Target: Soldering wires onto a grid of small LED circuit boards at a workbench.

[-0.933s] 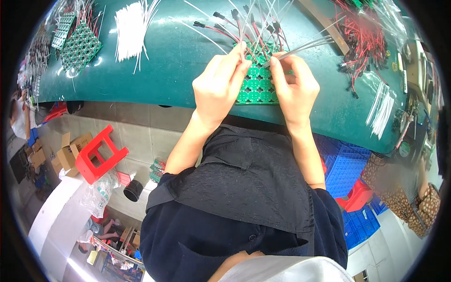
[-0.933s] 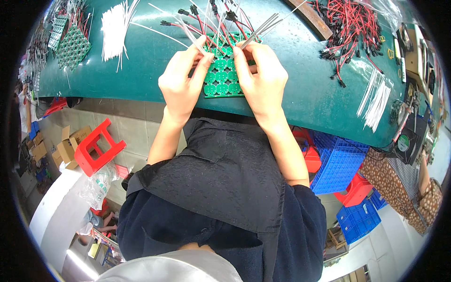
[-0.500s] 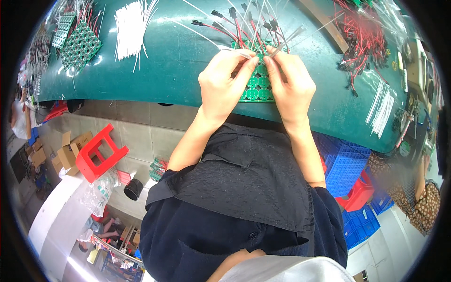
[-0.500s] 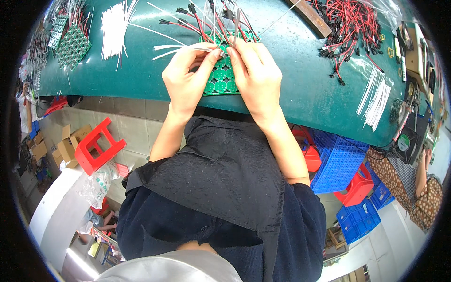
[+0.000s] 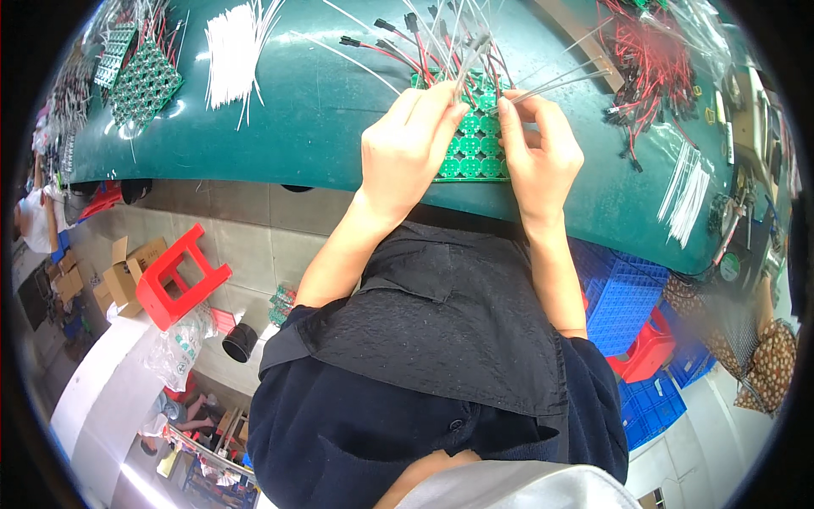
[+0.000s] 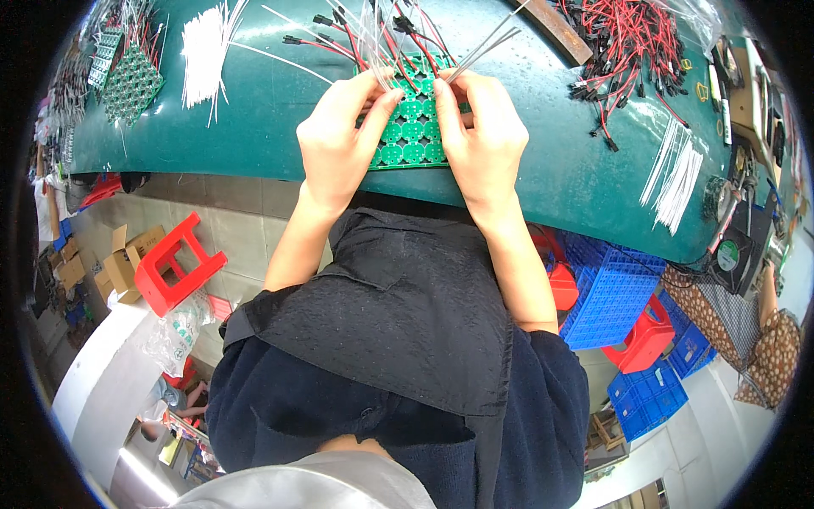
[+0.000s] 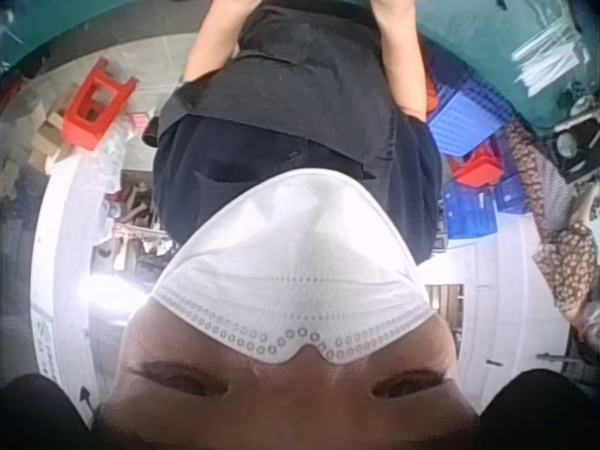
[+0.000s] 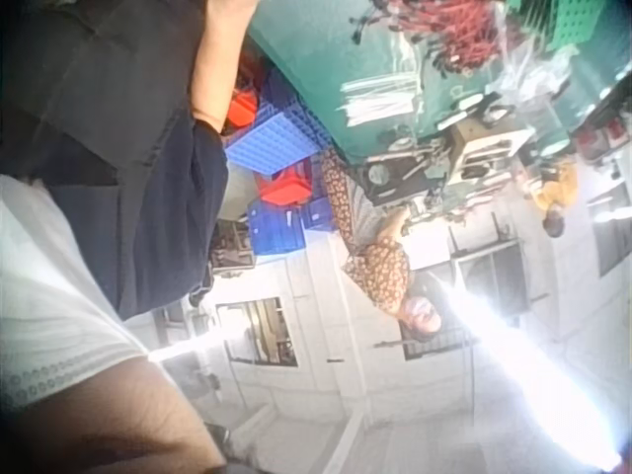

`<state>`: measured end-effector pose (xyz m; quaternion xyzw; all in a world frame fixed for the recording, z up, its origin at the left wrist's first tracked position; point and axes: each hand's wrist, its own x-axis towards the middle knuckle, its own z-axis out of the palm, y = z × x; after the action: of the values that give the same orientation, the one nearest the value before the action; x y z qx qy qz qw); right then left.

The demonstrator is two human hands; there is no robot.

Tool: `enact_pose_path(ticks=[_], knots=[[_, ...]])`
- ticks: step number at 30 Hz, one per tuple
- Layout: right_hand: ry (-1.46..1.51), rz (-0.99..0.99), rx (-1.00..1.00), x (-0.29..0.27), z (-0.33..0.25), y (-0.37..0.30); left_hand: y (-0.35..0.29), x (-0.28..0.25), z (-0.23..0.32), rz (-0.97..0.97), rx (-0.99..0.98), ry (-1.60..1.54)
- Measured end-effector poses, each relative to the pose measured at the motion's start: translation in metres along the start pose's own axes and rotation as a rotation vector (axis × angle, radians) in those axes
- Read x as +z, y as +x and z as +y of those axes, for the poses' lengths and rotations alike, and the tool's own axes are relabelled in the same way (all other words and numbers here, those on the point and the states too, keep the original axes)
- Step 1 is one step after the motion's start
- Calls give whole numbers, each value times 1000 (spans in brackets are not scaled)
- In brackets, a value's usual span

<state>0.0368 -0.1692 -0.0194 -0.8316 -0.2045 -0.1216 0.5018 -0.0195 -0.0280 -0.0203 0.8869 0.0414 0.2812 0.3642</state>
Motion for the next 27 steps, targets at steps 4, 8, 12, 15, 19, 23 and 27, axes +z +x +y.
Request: enact_pose_path(ticks=[4,8,12,15,19,23,27], knots=[[-17,-8,5,0,-1,1,0,0,0,4,-49,-35],[-10,-15,33,-2,0,0,-2,-1,-3,8,-58,-99],[-3,-5,30,-2,1,0,-3,-1,0,8,-148,-285],[2,-26,85,-3,0,0,-2,3,8,-35,-317,-513],[-107,-2,-147,0,3,1,-1,8,10,-38,-244,-358],[-82,-21,-24,-6,-1,-1,-1,12,9,-17,-207,-316],[-71,-16,2,-12,2,1,-1,14,7,-9,-211,-332]])
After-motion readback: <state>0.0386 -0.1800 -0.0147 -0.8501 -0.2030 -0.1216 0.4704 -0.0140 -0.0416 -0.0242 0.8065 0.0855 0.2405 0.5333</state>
